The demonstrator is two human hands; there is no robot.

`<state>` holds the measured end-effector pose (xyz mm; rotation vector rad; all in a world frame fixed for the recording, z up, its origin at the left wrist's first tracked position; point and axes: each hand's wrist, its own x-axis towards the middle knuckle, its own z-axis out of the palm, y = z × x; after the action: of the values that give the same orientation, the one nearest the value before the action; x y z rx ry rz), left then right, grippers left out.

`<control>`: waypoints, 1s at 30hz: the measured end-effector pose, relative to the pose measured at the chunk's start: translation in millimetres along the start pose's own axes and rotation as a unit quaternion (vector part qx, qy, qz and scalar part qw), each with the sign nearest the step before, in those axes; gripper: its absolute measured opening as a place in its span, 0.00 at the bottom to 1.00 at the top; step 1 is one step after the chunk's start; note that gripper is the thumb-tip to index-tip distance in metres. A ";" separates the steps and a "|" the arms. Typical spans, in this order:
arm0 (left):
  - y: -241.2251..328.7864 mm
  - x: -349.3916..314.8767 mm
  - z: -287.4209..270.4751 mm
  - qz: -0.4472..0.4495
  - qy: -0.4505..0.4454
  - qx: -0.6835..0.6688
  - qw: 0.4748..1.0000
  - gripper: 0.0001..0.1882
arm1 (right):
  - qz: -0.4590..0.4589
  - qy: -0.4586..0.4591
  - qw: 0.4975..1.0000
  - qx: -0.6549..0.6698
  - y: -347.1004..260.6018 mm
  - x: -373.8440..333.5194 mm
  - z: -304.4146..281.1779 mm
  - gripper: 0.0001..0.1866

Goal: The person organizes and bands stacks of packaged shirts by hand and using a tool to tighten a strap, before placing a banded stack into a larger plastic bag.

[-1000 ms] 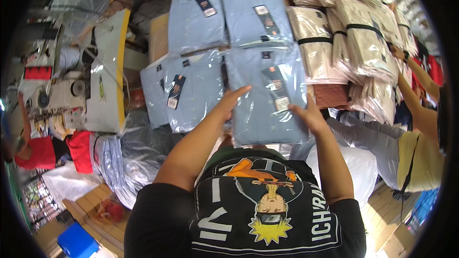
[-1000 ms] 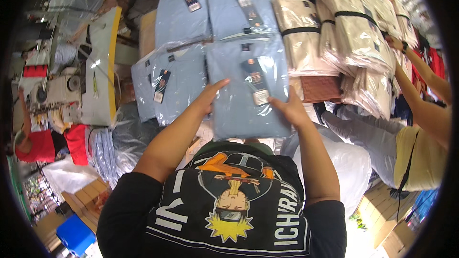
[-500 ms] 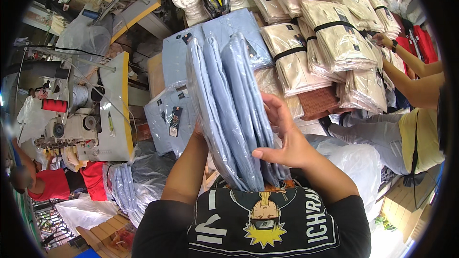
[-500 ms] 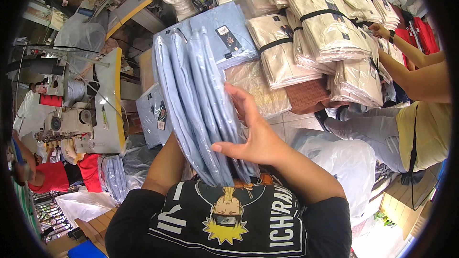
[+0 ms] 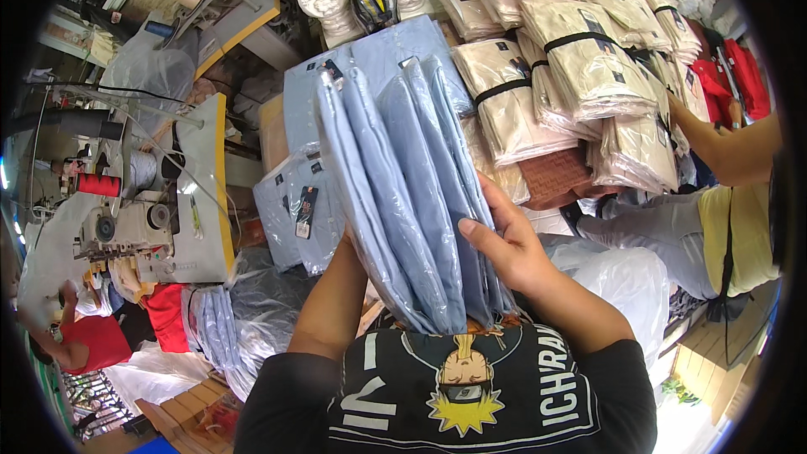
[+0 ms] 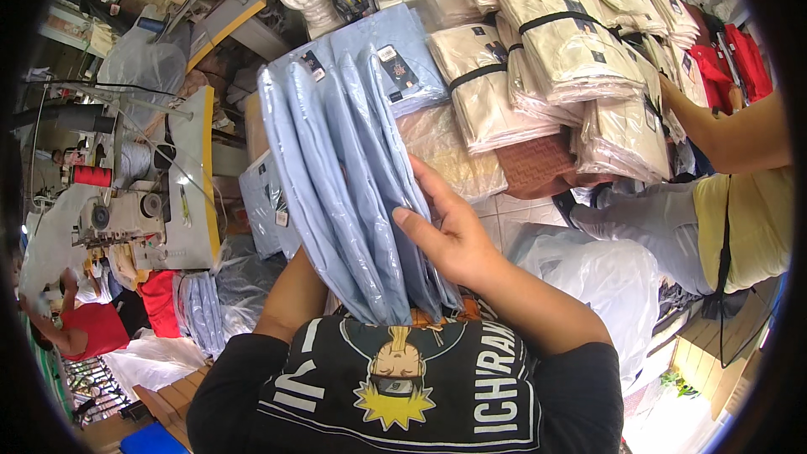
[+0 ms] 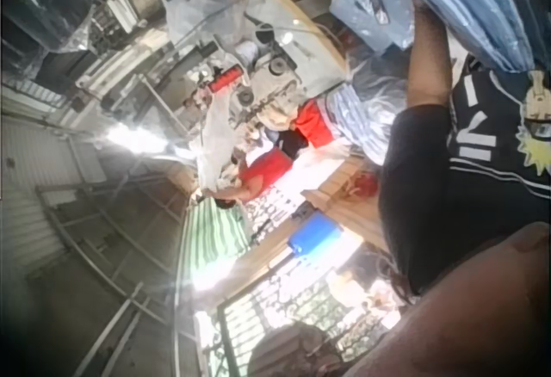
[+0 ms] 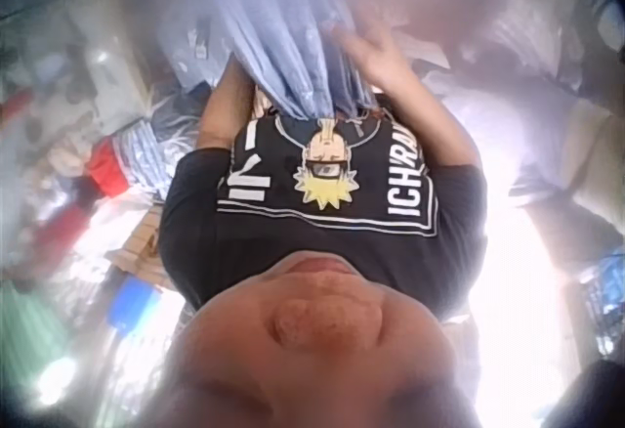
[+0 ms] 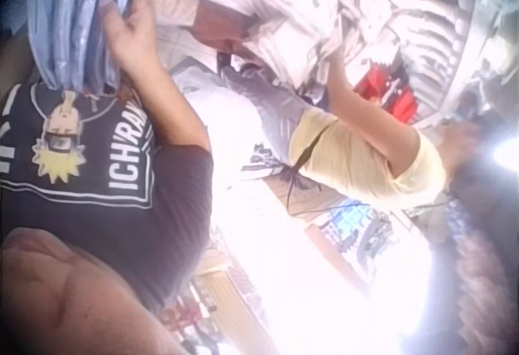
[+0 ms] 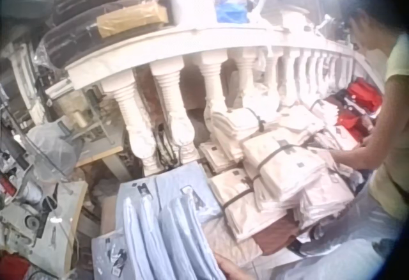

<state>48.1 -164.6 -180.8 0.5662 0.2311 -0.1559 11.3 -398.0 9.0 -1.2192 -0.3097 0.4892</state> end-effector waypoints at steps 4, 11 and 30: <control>3.8 1.6 2.6 0.005 -0.002 0.002 1.000 0.28 | 0.009 0.002 1.000 0.014 -6.8 -1.7 4.0 0.29; -0.2 -1.0 -2.7 -0.004 0.008 0.003 1.000 0.29 | 0.016 0.017 0.999 0.026 -3.9 -4.0 2.1 0.30; -39.2 -23.0 25.0 -0.035 0.196 0.311 0.929 0.42 | 0.279 0.113 0.947 -0.108 128.4 37.0 -126.6 0.34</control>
<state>22.1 -209.0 -174.4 1.2253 0.6016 -0.1843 79.0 -448.9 -154.4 -1.5671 0.1953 0.8081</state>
